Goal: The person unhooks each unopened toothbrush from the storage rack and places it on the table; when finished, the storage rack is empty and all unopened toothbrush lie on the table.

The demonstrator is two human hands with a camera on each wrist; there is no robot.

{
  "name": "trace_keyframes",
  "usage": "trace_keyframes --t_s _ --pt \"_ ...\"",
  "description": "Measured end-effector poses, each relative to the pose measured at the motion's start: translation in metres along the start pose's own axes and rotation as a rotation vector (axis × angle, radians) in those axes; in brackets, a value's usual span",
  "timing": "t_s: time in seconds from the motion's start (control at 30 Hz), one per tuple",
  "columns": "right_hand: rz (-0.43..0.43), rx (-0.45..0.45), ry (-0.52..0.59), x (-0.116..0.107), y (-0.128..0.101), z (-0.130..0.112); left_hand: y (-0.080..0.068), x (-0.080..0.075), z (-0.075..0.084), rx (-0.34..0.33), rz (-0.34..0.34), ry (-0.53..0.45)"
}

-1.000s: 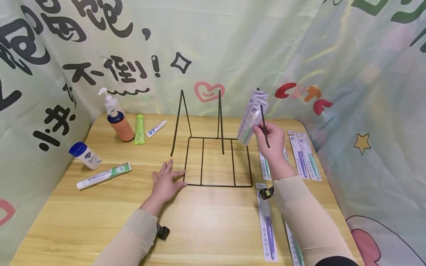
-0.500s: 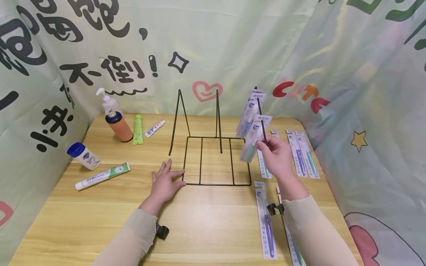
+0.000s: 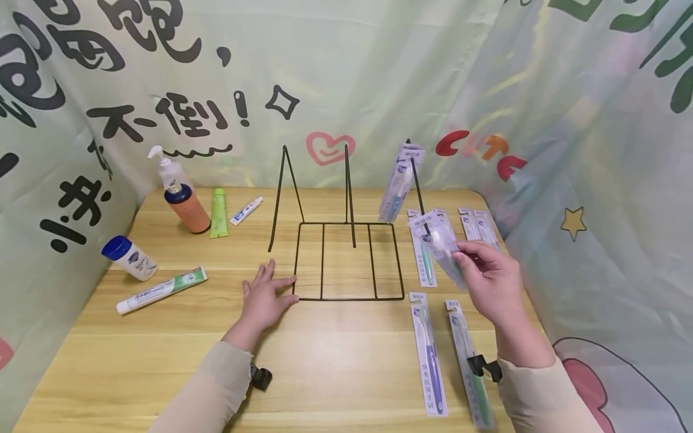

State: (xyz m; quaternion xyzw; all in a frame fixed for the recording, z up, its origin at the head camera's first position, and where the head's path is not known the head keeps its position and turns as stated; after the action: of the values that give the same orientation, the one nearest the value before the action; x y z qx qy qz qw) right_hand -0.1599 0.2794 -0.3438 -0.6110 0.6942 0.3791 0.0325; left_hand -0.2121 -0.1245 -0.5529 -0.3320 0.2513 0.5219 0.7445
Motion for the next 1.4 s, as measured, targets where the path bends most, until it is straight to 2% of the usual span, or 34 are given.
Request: trace_keyframes --t_s 0.2,0.37,0.47,0.6,0.67,0.73,0.8,0.9,1.0,1.13,1.27,1.4 --pt "-0.012 -0.049 -0.004 -0.005 0.003 -0.009 -0.001 -0.001 -0.002 -0.002 0.001 -0.005" --pt "0.048 0.003 0.020 -0.014 -0.002 -0.006 -0.001 0.000 0.000 0.000 0.004 -0.009" --pt "0.110 0.095 0.024 -0.029 -0.012 0.008 -0.002 -0.001 0.000 0.000 0.006 -0.004" --pt "0.136 0.359 -0.058 -0.056 -0.036 0.050 -0.004 -0.002 0.001 -0.001 0.009 -0.005" --pt "0.085 0.517 -0.127 -0.069 -0.053 0.074 -0.004 -0.002 0.001 0.002 0.009 -0.008" --pt "-0.012 0.636 -0.185 -0.079 -0.072 0.097 -0.004 -0.002 0.002 0.005 0.005 -0.009" --pt "-0.137 0.719 -0.210 -0.082 -0.091 0.120 -0.003 -0.002 0.003 0.004 0.000 -0.008" --pt "-0.331 0.840 -0.188 -0.076 -0.119 0.152 -0.002 -0.002 0.002 -0.001 -0.002 -0.005" --pt "-0.460 0.932 -0.187 -0.066 -0.144 0.174 -0.002 -0.002 0.001 0.000 -0.001 -0.001" --pt "-0.512 0.932 -0.195 -0.054 -0.159 0.184 -0.002 -0.002 0.001 0.000 0.000 0.003" --pt "-0.508 0.940 -0.185 -0.047 -0.163 0.184 -0.002 -0.002 0.001 -0.002 -0.001 -0.001" --pt "-0.503 0.938 -0.233 -0.045 -0.162 0.182 -0.002 -0.002 0.002 0.005 0.001 -0.001"
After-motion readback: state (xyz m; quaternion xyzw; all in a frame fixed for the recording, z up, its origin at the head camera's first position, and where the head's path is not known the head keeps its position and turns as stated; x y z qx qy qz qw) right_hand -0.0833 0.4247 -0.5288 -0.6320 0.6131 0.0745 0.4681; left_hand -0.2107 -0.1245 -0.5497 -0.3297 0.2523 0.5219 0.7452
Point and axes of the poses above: each hand's wrist, its own y-axis towards the middle knuckle, its own x-axis out of the palm, z = x × y, the point moved 7 cm from there along y, towards the middle knuckle, and after that the axes turned 9 degrees about -z, right-handed, at the moved point
